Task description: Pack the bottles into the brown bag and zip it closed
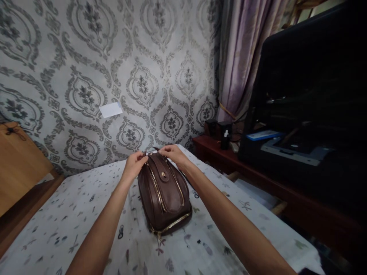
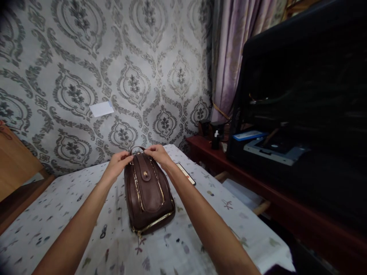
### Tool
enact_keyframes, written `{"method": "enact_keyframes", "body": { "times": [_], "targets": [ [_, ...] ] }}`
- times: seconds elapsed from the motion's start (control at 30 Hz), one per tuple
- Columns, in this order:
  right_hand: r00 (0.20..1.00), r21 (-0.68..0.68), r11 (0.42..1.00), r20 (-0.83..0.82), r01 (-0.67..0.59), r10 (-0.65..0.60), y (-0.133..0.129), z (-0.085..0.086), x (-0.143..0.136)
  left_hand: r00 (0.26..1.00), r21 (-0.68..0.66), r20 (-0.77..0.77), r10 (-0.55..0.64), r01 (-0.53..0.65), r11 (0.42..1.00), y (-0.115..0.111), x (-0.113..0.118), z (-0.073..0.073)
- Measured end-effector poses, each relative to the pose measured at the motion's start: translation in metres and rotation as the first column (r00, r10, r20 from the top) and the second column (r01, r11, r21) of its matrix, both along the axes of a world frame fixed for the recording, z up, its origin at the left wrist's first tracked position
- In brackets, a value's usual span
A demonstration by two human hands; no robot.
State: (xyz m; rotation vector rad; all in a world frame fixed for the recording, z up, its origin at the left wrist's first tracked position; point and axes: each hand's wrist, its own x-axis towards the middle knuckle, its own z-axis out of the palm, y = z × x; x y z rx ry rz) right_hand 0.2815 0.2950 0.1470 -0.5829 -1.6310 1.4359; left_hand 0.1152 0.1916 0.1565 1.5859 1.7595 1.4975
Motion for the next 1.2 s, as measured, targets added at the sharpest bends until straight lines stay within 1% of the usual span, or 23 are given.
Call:
{"method": "enact_keyframes", "body": {
  "times": [0.2,0.37,0.47,0.63,0.77,0.97,1.2],
  "targets": [
    [1.000,0.000,1.000,0.020,-0.015,0.015,-0.016,-0.011,0.016,1.000,0.017,-0.002,0.004,-0.004,1.000,-0.012,0.007,-0.006],
    [0.996,-0.003,0.996,0.005,-0.088,0.088,-0.038,-0.011,0.025,0.999,0.057,-0.012,0.046,-0.045,0.997,-0.017,0.009,-0.012],
    [0.992,-0.011,0.992,0.021,-0.123,0.123,-0.045,-0.013,0.028,0.998,0.069,-0.005,0.068,-0.068,0.995,-0.018,0.010,-0.016],
    [0.993,0.035,0.992,0.005,-0.122,0.122,-0.044,-0.020,0.028,0.995,0.092,-0.005,0.100,-0.099,0.991,-0.016,0.014,-0.021],
    [0.992,0.050,0.991,0.004,-0.127,0.127,-0.043,-0.023,0.027,0.993,0.105,-0.040,0.114,-0.110,0.988,-0.015,0.015,-0.020],
    [0.991,0.037,0.991,-0.008,-0.130,0.131,-0.042,-0.025,0.026,0.987,0.101,-0.113,0.118,-0.107,0.989,-0.021,0.015,-0.017],
    [0.990,-0.006,0.990,-0.013,-0.141,0.141,-0.043,-0.024,0.026,0.978,0.098,-0.168,0.123,-0.108,0.989,-0.032,0.023,-0.014]
  ]
}}
